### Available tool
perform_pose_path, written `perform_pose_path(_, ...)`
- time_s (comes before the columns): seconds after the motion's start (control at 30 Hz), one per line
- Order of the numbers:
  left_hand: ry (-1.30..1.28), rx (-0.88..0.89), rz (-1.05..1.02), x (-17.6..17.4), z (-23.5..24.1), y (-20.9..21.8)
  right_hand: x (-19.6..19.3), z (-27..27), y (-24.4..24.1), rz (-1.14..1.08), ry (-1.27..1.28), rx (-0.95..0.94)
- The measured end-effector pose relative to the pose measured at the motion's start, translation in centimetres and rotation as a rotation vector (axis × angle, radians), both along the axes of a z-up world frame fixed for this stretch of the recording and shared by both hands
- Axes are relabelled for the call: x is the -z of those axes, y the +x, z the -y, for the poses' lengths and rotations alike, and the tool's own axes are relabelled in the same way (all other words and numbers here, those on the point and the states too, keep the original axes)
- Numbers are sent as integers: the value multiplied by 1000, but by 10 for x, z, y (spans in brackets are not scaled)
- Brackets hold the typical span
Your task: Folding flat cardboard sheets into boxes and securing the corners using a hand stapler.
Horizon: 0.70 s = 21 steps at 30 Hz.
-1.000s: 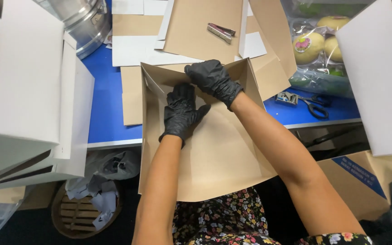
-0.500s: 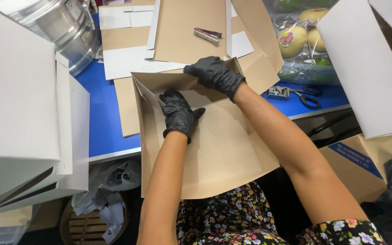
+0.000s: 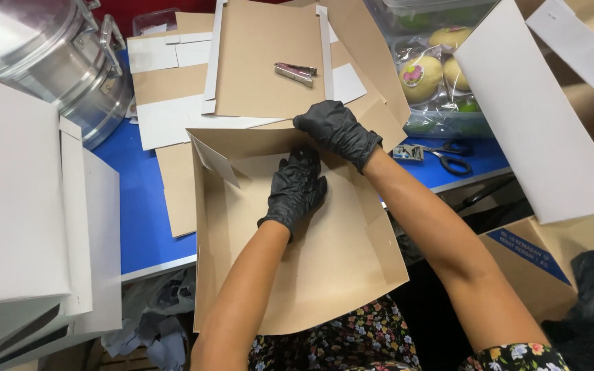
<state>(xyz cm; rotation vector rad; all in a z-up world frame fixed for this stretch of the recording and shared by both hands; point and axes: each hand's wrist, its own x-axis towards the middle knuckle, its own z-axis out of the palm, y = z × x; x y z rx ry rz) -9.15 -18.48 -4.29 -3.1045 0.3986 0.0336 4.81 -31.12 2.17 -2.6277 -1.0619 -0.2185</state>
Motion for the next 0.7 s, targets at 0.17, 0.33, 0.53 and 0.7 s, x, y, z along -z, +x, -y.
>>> perform_pose_path(0.17,171,6,86,10,32,16,-2,13,6,1,-26,17)
perform_pose_path(0.33,66,102,15,20,30,26,-8,16,19,11,-49,25)
perform_pose_path(0.53,-151,98,162,60,24,37,-25,28,32,-36,-197,234)
perform_pose_path(0.7,-149,49,115,63,30,41,-15,25,17,-113,-176,298)
